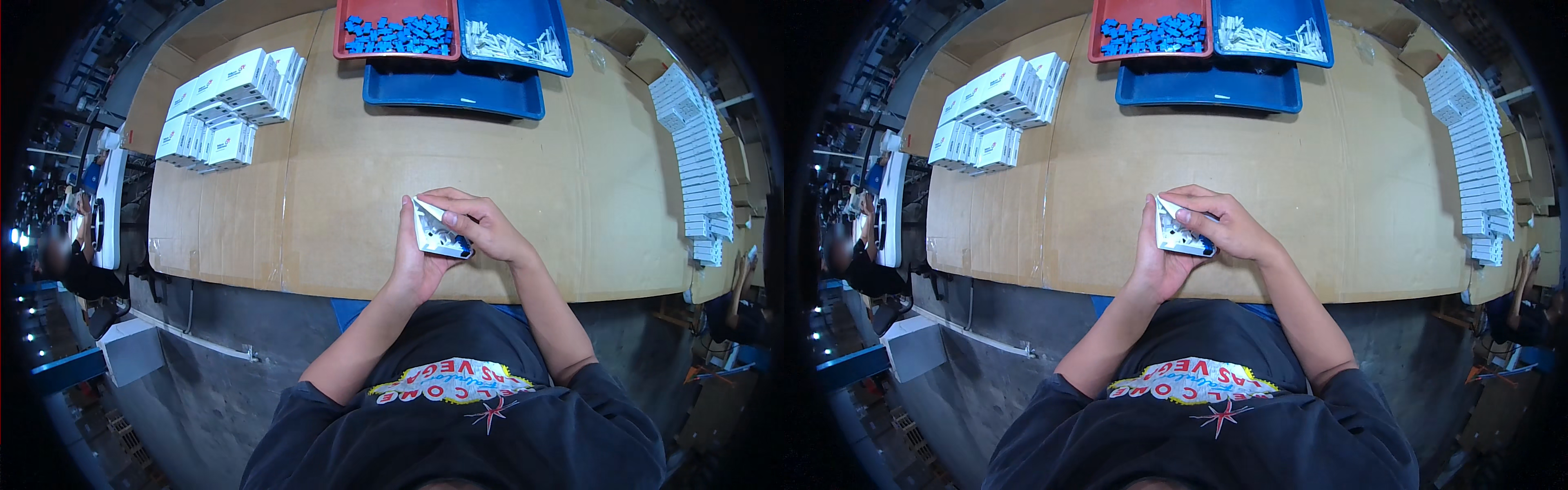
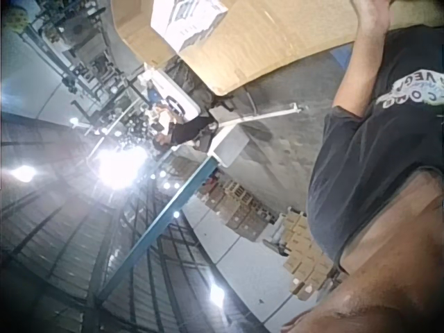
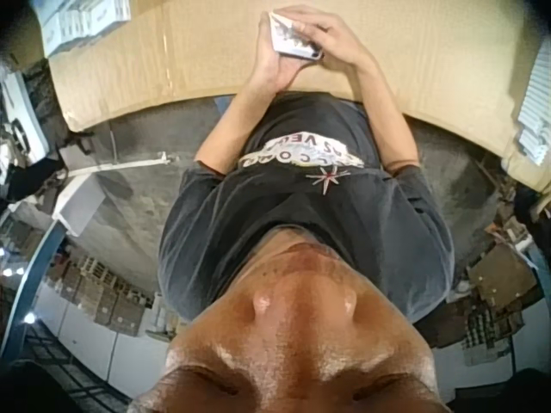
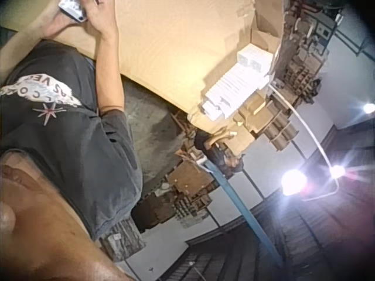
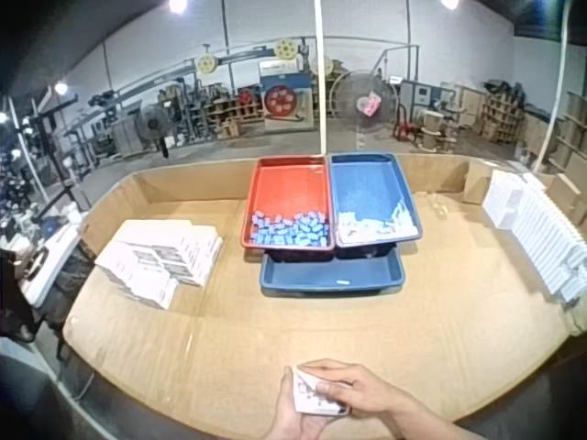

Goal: Assembling and packaging a puzzle cube along with additional parts into a white box.

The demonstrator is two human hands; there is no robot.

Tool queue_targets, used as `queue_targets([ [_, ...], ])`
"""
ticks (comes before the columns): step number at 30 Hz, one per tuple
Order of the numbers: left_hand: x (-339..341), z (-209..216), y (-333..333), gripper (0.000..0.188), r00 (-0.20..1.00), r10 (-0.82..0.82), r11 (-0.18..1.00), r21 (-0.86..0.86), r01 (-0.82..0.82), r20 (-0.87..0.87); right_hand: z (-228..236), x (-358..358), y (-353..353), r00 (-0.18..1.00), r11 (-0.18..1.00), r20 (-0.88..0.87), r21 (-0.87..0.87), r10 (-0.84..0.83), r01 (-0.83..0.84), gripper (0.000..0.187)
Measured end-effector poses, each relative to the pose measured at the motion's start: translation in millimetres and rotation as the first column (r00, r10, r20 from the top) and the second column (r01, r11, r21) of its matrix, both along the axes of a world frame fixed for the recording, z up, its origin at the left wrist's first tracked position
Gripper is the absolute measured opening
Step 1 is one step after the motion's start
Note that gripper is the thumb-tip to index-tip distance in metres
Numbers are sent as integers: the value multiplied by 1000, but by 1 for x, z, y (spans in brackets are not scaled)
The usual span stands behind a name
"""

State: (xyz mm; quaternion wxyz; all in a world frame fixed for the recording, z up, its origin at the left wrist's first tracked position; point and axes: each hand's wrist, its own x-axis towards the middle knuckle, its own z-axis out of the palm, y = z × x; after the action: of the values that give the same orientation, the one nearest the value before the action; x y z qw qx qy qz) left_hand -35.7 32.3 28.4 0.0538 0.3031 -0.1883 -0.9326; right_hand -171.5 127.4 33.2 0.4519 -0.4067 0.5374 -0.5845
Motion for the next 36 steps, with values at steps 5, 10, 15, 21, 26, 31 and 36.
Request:
queue_targets([
  [5, 3, -7, 1, 74, 1000, -3, 1000, -24, 2, -19, 0, 0, -1, 999, 1000, 37, 13, 22, -23, 50],
  [10, 1, -1, 4, 74, 999, 25, 999, -38, -23, 38, 2, -1, -1, 999, 999, 41, 19, 34, -34, 49],
  [15, 3, -6, 4, 74, 1000, 15, 998, -60, -14, 25, -1, -1, -1, 998, 998, 33, 25, 58, -59, 45],
  [21, 4, -10, 4, 77, 999, 0, 994, -113, 4, 34, 4, 3, -4, 997, 996, -20, 38, 80, -79, 44],
  [26, 4, -18, -4, 80, 999, 6, 1000, -23, -7, -35, -5, -10, -8, 996, 998, 64, 1, 64, -64, 47],
  [31, 2, -7, -3, 77, 997, -17, 998, 64, 22, -79, -1, -21, -4, 994, 994, 111, 104, 20, -31, 58],
  [36, 5, -11, -7, 75, 988, 11, 983, 181, 17, -152, 3, -22, -3, 998, 988, 53, 149, 18, -25, 55],
])
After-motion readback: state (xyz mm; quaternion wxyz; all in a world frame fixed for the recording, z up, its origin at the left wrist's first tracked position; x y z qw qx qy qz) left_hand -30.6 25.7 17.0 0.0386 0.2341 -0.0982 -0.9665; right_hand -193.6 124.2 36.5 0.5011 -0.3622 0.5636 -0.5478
